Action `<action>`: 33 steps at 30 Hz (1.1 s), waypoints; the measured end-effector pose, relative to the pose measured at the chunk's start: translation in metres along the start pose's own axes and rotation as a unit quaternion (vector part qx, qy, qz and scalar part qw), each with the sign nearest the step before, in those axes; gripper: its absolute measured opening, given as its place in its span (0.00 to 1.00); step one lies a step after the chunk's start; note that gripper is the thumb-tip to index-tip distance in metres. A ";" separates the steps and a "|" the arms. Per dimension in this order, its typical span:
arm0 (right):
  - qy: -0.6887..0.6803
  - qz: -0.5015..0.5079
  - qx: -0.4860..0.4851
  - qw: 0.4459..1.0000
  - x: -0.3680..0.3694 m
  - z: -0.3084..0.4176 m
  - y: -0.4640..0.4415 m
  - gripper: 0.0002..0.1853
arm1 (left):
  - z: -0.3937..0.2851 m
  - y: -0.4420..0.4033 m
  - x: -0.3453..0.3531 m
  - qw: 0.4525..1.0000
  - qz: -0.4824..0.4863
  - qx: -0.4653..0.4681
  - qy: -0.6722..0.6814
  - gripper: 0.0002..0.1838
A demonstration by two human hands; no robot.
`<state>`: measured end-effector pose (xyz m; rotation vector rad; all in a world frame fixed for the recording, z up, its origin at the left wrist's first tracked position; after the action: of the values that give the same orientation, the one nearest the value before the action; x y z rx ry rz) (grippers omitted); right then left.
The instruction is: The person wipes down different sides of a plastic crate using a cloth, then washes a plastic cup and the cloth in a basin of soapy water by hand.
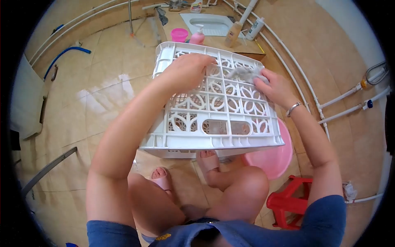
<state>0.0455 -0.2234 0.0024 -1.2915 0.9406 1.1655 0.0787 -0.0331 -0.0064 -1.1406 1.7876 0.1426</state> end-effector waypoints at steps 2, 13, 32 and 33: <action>-0.178 -0.097 -0.045 0.978 -0.017 0.030 -0.012 0.18 | 0.005 0.001 -0.004 0.998 -0.046 -0.007 0.031 0.21; -0.120 -0.074 -0.219 0.965 0.011 0.138 -0.006 0.17 | 0.016 0.001 -0.008 0.990 -0.049 -0.025 0.131 0.22; -0.110 -0.187 -0.201 0.955 0.016 0.125 -0.082 0.13 | 0.018 0.005 -0.006 0.980 0.005 -0.057 -0.192 0.20; -0.079 -0.132 -0.158 0.975 0.019 0.109 -0.087 0.14 | 0.015 0.006 -0.008 0.979 -0.030 -0.038 -0.196 0.20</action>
<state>0.1232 -0.1062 0.0113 -1.4999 0.4609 1.2171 0.0849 -0.0165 -0.0109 -1.1294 1.4070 0.3780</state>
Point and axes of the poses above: each hand's wrist, its own y-axis away from the middle knuckle, its own x-axis out of the palm, z = x × y, the point moved 10 cm from there along -y, towards the middle knuckle, and after that the axes turned 9 degrees about -z, right-handed, at the moved point
